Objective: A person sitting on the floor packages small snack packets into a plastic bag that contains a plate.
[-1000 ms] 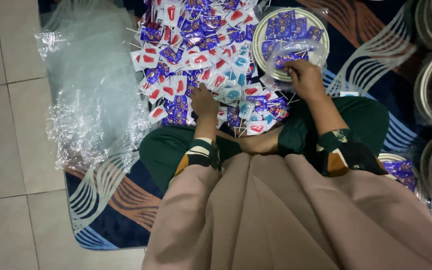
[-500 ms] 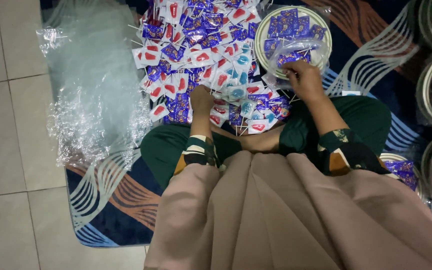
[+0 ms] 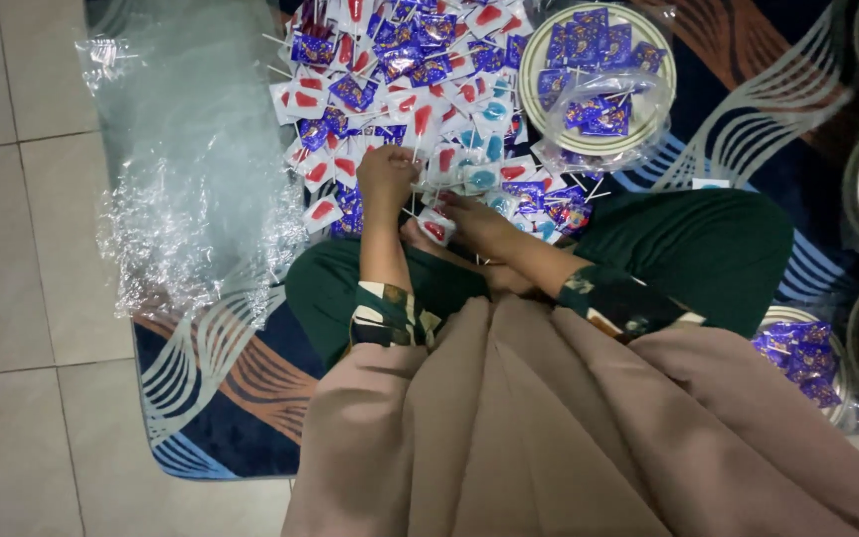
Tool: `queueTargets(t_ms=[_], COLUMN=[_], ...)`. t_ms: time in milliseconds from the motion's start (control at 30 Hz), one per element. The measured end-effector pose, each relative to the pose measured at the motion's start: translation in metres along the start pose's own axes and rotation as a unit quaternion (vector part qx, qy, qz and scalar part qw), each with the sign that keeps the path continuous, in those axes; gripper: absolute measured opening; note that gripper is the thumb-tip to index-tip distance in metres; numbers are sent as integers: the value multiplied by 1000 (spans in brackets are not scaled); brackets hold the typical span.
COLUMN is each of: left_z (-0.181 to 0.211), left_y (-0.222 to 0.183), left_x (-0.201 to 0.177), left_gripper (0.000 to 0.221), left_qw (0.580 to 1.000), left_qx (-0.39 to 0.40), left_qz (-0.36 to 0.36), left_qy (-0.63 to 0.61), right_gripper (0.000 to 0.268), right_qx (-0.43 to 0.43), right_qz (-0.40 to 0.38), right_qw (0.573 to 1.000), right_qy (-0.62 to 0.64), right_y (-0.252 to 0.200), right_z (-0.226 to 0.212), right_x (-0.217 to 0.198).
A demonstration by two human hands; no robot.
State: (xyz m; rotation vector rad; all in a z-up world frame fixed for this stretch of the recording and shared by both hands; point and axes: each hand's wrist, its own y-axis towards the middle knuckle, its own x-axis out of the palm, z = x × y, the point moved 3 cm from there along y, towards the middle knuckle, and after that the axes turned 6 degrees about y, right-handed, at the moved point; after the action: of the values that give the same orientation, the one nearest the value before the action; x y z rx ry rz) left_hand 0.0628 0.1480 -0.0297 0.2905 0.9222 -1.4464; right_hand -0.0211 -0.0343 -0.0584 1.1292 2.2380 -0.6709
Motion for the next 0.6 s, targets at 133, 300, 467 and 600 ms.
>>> queueTargets(t_ms=[133, 300, 467, 600], left_z=[7, 13, 12, 13], left_y=[-4, -4, 1, -4], left_x=[-6, -3, 7, 7], left_gripper=[19, 23, 16, 14], left_qw=[1000, 999, 996, 993], left_qx=[13, 29, 33, 42], left_qz=[9, 38, 63, 72], left_qy=[-16, -22, -50, -82], right_gripper=[68, 57, 54, 41], right_qx=[27, -129, -6, 63], right_qz=[49, 222, 66, 63], right_qw=[988, 923, 989, 996], right_qy=[-147, -286, -136, 28], right_y=[15, 43, 34, 51], right_z=[-8, 50, 49, 91], right_x=[16, 45, 11, 5])
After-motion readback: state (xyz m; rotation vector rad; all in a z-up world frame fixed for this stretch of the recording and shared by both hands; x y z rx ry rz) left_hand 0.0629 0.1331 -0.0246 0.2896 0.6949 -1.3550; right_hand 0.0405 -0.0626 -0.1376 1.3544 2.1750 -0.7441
